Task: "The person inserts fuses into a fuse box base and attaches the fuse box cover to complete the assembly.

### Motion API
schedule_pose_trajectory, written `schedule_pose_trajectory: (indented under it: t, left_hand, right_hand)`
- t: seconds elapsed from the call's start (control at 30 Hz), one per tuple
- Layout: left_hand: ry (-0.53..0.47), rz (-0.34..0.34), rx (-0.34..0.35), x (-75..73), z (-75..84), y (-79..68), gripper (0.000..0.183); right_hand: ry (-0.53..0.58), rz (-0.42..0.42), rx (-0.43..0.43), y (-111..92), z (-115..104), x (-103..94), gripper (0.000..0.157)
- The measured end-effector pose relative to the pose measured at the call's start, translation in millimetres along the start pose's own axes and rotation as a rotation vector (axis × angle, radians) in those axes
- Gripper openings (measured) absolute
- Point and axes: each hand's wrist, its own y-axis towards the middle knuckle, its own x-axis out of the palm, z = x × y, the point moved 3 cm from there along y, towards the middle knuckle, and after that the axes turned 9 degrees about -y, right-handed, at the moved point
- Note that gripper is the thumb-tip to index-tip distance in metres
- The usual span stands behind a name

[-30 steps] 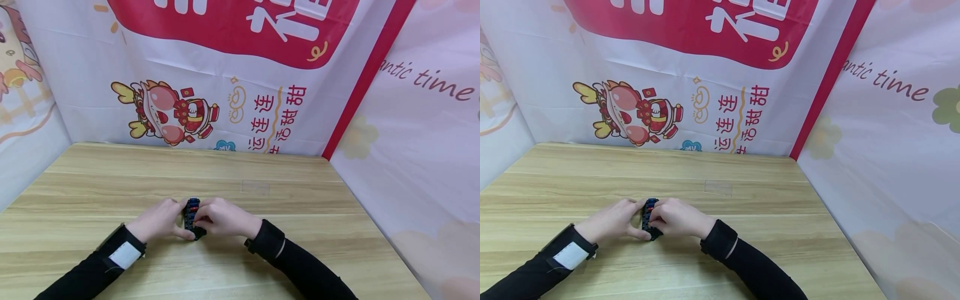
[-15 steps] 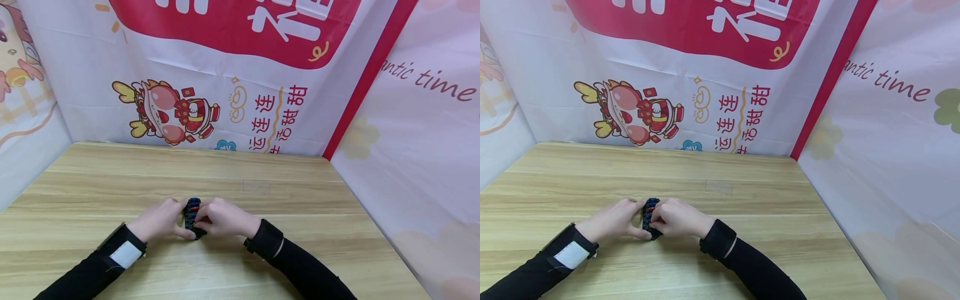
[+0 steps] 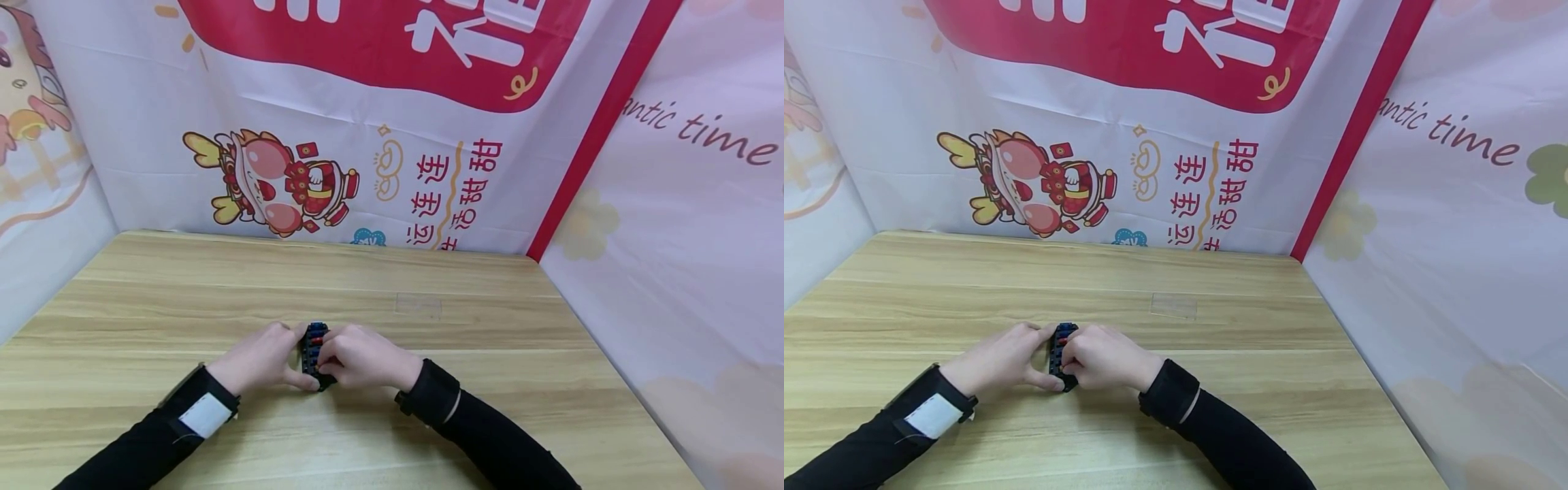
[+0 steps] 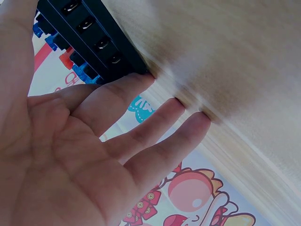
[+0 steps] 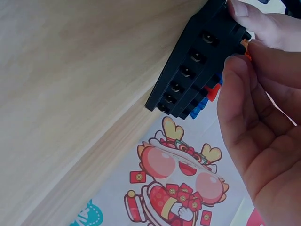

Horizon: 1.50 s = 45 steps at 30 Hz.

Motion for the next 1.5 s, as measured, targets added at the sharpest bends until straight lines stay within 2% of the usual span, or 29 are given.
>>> schedule_pose_trajectory:
  t: [0.23,0.43,0.6,0.8,1.03,1.37,1.5]
  left_hand:
    - [-0.008,-0.003,-0.006,-0.4,-0.7,-0.7,0.082]
    - [-0.001,-0.003,-0.005,-0.4,-0.4,0.1,0.081]
    - [0.001,-0.01,-0.012,-0.4,-0.3,0.2,0.081]
    - [0.02,-0.016,-0.017,-0.5,-0.5,0.0,0.085]
    - [0.025,-0.021,-0.034,-0.1,-1.0,0.1,0.091]
    - [0.022,-0.011,-0.017,0.4,-1.2,0.1,0.089]
    - [0.024,-0.012,-0.015,0.7,-1.1,0.1,0.09]
  right_hand:
    - [-0.021,-0.012,-0.014,3.1,-1.5,-0.5,0.012]
    - [-0.02,-0.034,-0.066,6.7,0.2,-2.5,0.021]
    - [0.01,-0.06,-0.1,6.8,1.8,-4.7,0.021]
    - [-0.015,-0.047,-0.116,6.8,0.8,-6.6,0.018]
    - [0.007,-0.043,-0.09,7.0,1.1,-7.5,0.014]
    - [0.022,-0.083,0.003,7.5,2.1,-6.0,0.012]
    - [0.012,-0.088,0.007,7.3,1.5,-5.8,0.013]
